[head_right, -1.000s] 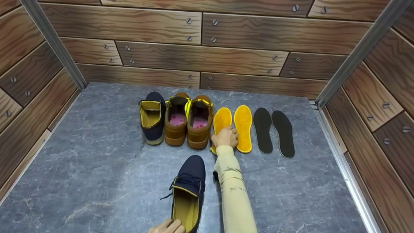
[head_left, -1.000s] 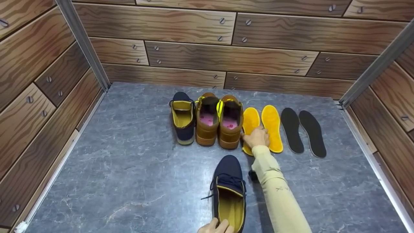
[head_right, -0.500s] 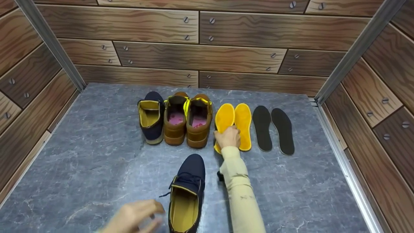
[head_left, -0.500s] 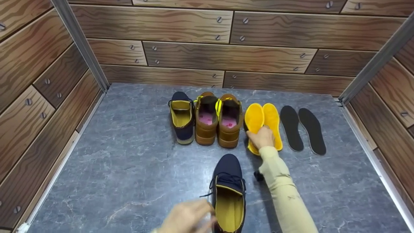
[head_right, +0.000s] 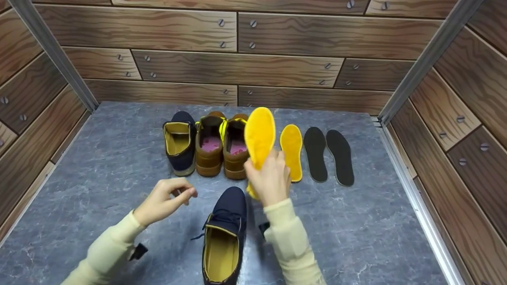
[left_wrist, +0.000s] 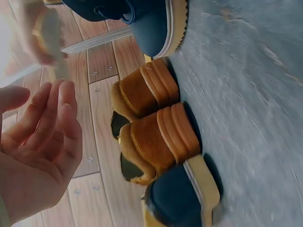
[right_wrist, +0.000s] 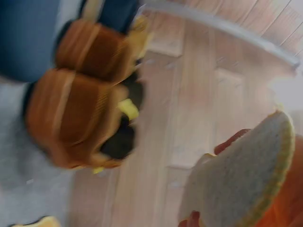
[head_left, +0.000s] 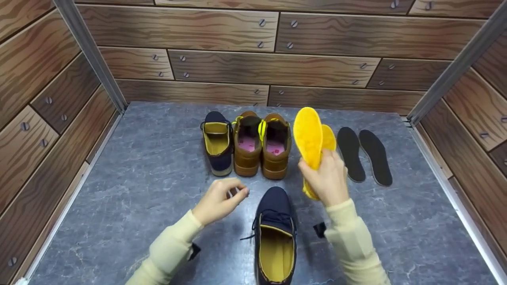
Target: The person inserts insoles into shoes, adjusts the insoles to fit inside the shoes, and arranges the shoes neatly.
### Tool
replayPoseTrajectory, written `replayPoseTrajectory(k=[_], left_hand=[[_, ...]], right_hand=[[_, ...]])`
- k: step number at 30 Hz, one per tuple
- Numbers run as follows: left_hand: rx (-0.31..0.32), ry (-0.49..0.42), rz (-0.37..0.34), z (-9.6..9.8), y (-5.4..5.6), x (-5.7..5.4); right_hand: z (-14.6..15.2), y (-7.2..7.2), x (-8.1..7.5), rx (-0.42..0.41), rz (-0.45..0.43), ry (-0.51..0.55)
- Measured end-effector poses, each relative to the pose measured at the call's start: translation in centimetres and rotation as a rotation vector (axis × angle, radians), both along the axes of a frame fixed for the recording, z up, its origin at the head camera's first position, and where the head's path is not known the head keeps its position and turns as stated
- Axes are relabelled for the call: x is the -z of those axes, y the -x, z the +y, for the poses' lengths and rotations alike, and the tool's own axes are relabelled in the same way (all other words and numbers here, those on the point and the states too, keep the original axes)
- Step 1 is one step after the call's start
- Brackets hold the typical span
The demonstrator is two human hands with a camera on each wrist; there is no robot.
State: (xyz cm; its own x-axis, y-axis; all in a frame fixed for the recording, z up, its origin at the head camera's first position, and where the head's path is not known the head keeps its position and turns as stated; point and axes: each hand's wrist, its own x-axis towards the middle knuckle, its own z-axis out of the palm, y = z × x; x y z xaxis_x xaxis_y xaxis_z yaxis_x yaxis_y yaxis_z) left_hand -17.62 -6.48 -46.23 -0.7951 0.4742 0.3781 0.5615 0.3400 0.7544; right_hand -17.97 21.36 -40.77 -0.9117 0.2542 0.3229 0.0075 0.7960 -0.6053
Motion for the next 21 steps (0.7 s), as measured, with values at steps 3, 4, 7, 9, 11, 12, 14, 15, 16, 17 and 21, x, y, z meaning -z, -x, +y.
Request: replayPoseTrajectory(k=[3, 4, 7, 9, 11, 12, 14, 15, 16, 17, 21], left_hand=[[0.011, -0.08, -0.071, 1.2, 0.4, 0.2], [0.02, -0.108, -0.095, 1.6, 0.6, 0.2], [0.045, -0.191, -0.18, 2.9, 1.0, -0.1], [0.04, -0.231, -0.236, 3.6, 1.4, -0.5], [0.031, -0.269, -0.291, 4.0, 1.8, -0.7], [0.031, -0.29, -0.317, 4.2, 1.9, -0.6], [0.039, -0.33, -0.369, 4.3, 1.9, -0.5], [0.049, -0.35, -0.397, 4.4, 1.8, -0.4], [0.062, -0.371, -0.423, 4.4, 1.7, -0.4], [0.077, -0.393, -0.449, 4.4, 1.5, -0.3], [0.123, -0.464, -0.536, 4.5, 0.4, -0.2]], right_hand=[[-1.4, -2.2, -0.8, -0.033, 0.053, -0.021], [-1.8, -2.9, -0.9, -0.042, 0.06, -0.029], [-3.2, -5.1, -1.1, -0.076, 0.07, -0.04], [-4.0, -6.5, -1.0, -0.107, 0.077, -0.058], [-4.8, -7.8, -0.8, -0.145, 0.094, -0.08], [-5.2, -8.4, -0.6, -0.161, 0.103, -0.095], [-5.8, -9.5, -0.3, -0.181, 0.12, -0.134], [-6.1, -10.0, -0.1, -0.19, 0.119, -0.144], [-6.3, -10.4, 0.0, -0.194, 0.123, -0.156], [-6.6, -10.7, 0.1, -0.194, 0.125, -0.172], [-7.3, -11.7, 0.6, -0.184, 0.121, -0.217]])
